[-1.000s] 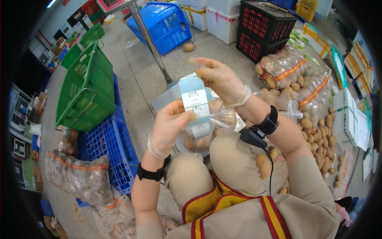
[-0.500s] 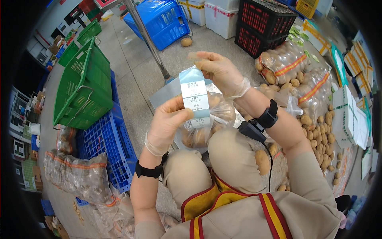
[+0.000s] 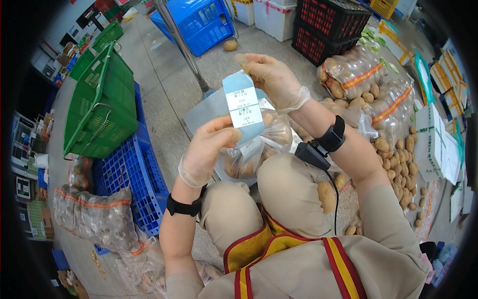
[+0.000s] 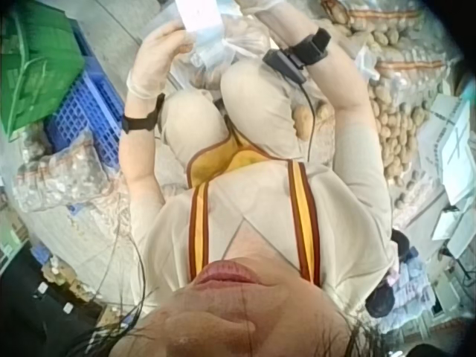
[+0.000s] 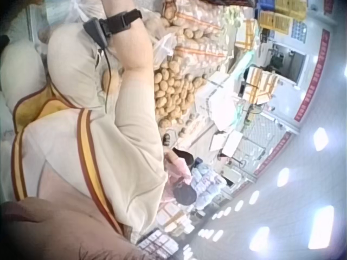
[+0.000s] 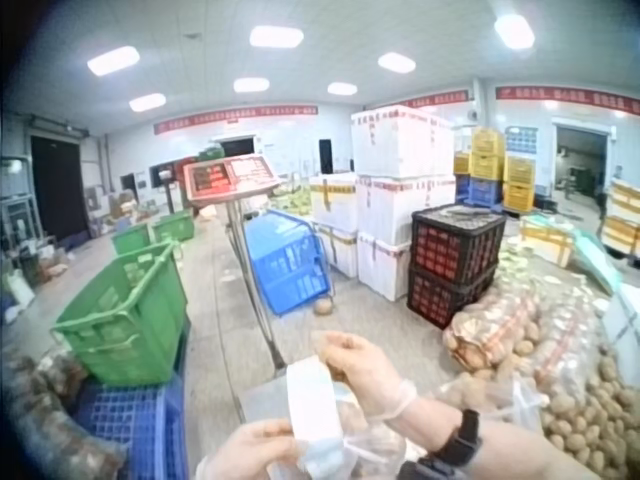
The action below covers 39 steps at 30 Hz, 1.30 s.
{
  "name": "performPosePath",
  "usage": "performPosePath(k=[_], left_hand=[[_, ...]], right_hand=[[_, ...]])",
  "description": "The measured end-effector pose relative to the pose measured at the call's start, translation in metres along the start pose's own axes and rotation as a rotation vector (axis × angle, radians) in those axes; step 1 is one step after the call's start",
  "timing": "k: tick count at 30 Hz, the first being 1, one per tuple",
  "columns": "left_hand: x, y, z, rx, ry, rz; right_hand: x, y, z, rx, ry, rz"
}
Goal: The person fills a plastic bag with potatoes by hand, places it on a scale, and tears a printed label from a roll. They then tie the bag closed, attach the label, and set it aside before repeating the process with another bag.
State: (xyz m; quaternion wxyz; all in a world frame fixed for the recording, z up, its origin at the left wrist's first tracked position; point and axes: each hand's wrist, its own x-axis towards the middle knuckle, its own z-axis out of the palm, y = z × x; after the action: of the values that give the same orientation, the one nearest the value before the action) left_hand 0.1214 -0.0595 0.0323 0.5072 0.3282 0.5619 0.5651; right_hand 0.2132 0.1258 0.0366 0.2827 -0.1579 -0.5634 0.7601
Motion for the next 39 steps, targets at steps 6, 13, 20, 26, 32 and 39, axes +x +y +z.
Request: performPosePath(k=[6,13,20,26,32,39], left_hand=[[0.000,0.000,0.006,-0.016,-0.043,-0.002],[0.005,-0.007,-0.001,-0.063,-0.072,-0.034],[0.008,-0.007,-0.007,-0.218,-0.097,-0.057],[0.010,-0.007,-0.003,-0.180,-0.046,-0.054],[0.015,-0.010,-0.002,-0.130,0.034,-0.021],[0.019,-0.016,-0.002,-0.042,0.254,0.081]], right_hand=[[0.003,0.005,0.001,0.032,0.039,-0.015],[0.013,0.014,-0.005,0.070,0.034,-0.035],[0.019,0.024,-0.008,0.051,0.062,-0.012],[0.027,0.032,-0.014,0.058,0.068,0.007],[0.029,0.037,-0.014,-0.237,0.175,-0.023],[-0.010,0.005,0.010,-0.920,-0.214,-0.542]])
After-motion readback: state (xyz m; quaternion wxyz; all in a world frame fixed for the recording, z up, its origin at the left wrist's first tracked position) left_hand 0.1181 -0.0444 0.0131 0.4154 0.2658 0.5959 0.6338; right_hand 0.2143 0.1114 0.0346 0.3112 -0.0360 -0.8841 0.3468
